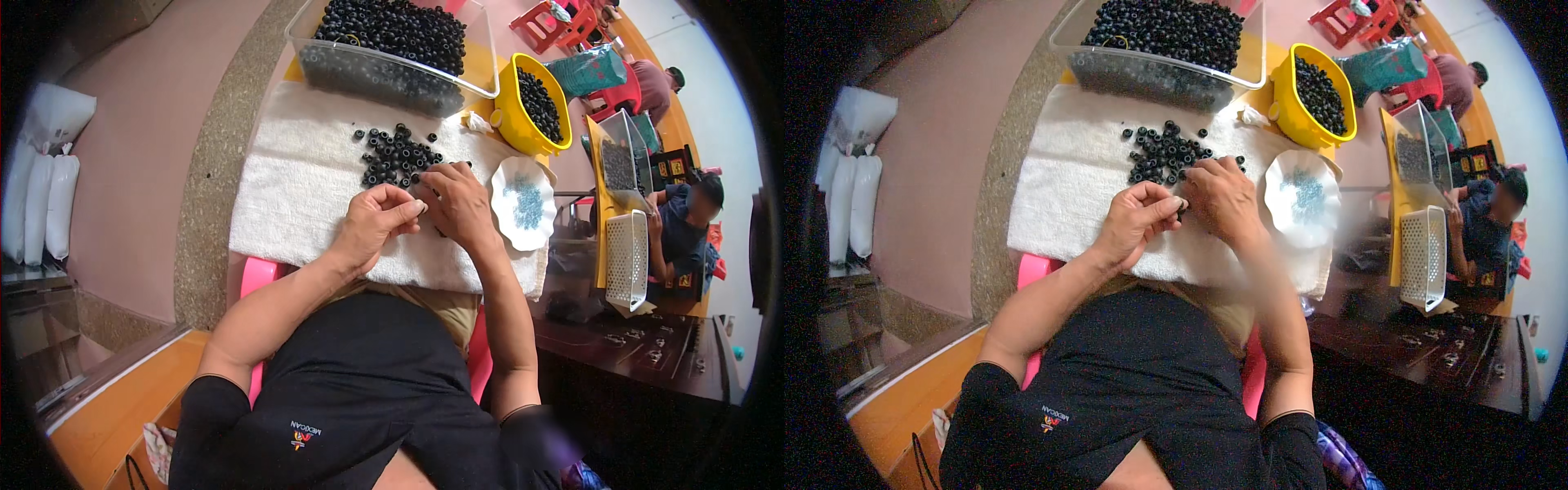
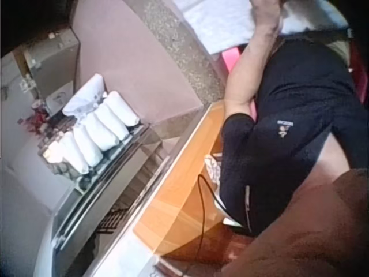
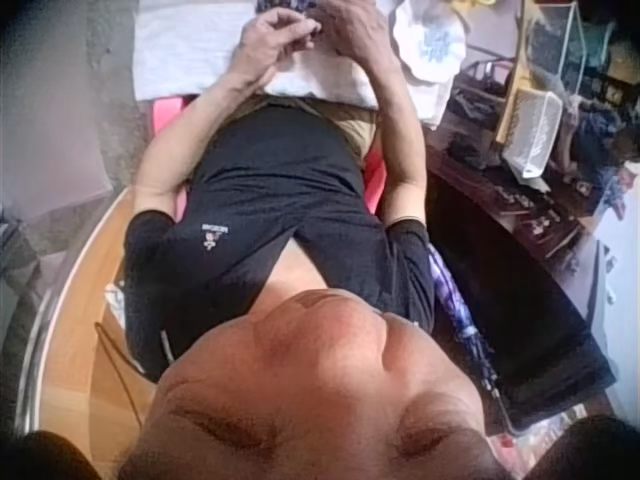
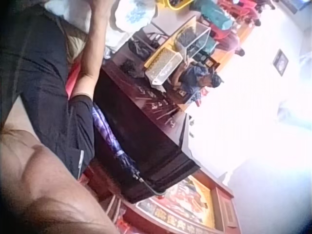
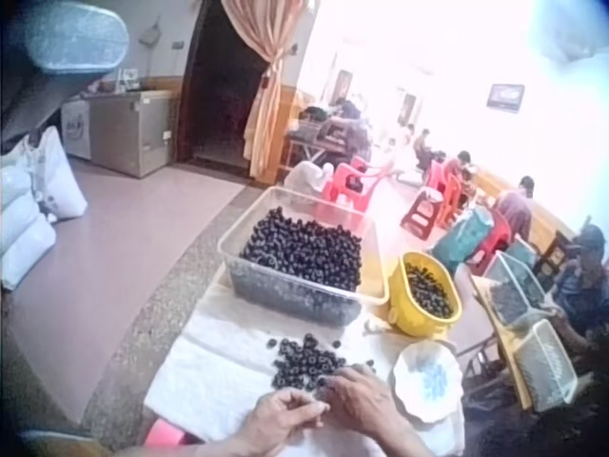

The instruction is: Sorting small black components into different containers on a workbench.

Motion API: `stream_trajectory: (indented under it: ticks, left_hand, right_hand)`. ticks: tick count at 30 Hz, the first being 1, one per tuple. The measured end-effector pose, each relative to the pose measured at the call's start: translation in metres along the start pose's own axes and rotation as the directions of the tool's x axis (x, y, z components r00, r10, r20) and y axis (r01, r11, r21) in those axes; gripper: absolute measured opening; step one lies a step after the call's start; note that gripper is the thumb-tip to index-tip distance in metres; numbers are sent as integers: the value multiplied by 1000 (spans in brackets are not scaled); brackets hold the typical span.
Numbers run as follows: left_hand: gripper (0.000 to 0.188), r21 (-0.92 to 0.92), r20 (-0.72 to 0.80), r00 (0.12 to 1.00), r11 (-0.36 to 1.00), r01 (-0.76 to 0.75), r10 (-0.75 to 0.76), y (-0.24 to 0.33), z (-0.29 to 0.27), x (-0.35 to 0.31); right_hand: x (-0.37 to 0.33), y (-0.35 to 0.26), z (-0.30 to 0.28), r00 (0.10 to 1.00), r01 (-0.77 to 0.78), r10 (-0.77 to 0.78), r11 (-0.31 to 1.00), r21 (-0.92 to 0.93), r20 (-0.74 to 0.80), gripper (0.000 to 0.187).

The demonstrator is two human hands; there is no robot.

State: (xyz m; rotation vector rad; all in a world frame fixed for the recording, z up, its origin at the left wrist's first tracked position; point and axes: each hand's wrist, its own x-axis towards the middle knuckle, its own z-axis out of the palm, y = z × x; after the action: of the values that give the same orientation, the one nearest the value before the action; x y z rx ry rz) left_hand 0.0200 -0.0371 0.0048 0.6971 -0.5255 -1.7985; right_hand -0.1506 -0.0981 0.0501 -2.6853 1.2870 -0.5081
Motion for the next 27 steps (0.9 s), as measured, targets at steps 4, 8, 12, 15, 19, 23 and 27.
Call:
stream_trajectory:
  ticks: [4,8,12,15,19,23,27]
  left_hand:
    - [10,5,-7,1000,1000,4,-4,-1,0,1]
    - [11,-4,-5,1000,1000,-4,4,-1,1,0]
    - [11,3,-10,1000,1000,-8,8,-2,1,0]
    - [11,-11,-21,1000,1000,-2,2,-1,2,-1]
    - [10,-24,-23,1000,1000,0,0,-1,2,0]
    - [10,-23,-32,999,1000,2,-3,-2,1,-1]
    - [10,-23,-34,999,1000,3,-4,-2,1,0]
  right_hand:
    - [4,6,13,999,1,-4,997,-72,-44,23]
    - [6,5,14,1000,2,-4,993,-114,-13,25]
    - [11,1,14,1000,27,-27,993,-113,0,25]
    - [14,-1,14,998,61,-60,990,-130,12,25]
    - [17,-2,16,997,62,-57,990,-126,46,23]
    - [19,-5,14,996,62,-54,991,-118,71,22]
    - [19,-2,14,993,75,-66,993,-93,94,24]
